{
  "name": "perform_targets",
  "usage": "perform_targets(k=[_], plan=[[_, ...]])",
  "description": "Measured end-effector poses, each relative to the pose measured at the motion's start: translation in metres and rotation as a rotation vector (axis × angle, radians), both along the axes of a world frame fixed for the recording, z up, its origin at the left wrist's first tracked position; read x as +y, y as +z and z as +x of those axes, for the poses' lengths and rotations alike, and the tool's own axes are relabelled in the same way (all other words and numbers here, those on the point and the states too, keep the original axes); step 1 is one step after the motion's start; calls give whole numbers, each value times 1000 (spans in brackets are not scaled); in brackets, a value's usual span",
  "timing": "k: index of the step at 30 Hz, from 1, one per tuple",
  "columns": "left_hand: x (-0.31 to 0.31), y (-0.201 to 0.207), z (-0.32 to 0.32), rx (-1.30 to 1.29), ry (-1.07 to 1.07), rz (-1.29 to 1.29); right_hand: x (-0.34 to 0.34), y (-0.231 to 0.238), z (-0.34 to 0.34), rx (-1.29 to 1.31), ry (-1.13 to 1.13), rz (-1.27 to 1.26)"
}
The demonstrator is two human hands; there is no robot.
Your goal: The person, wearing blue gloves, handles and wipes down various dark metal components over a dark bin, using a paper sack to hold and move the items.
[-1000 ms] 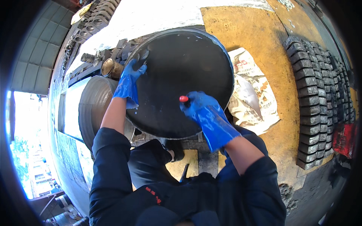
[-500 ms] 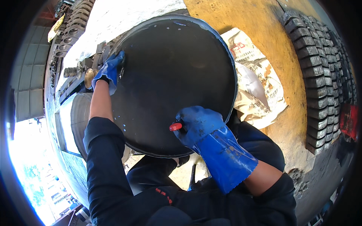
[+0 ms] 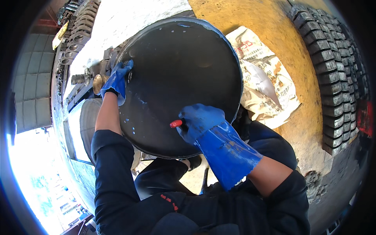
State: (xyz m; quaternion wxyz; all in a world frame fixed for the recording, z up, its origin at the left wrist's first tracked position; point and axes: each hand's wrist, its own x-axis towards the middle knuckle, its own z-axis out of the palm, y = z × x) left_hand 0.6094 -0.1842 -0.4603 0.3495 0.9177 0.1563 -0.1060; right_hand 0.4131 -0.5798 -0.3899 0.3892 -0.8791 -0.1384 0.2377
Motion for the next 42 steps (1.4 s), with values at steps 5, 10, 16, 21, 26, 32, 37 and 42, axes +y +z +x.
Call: perform_targets(k=[5, 10, 16, 21, 26, 32, 37, 42], plan=[[-30, 5, 4, 17, -195, 58, -5, -11, 7, 31, 32, -73], [-51, 15, -7, 81, -191, 357, 0, -3, 7, 54, -7, -87], [-58, -12, -35, -210, -166, 566, -1, 0, 9, 43, 9, -82], [-61, -23, -76, -333, -227, 455, -2, -7, 11, 3, -5, -109], [-63, -25, -114, -227, -161, 598, 5, -12, 6, -29, -30, -104], [-98, -3, -122, -13, -251, 579, 3, -20, 6, -43, -55, -87], [-67, 28, -97, -192, -48, 454, -2, -15, 4, -54, -90, -41], [-70, 37, -61, -141, -166, -91, -5, -16, 7, -52, -137, -33]])
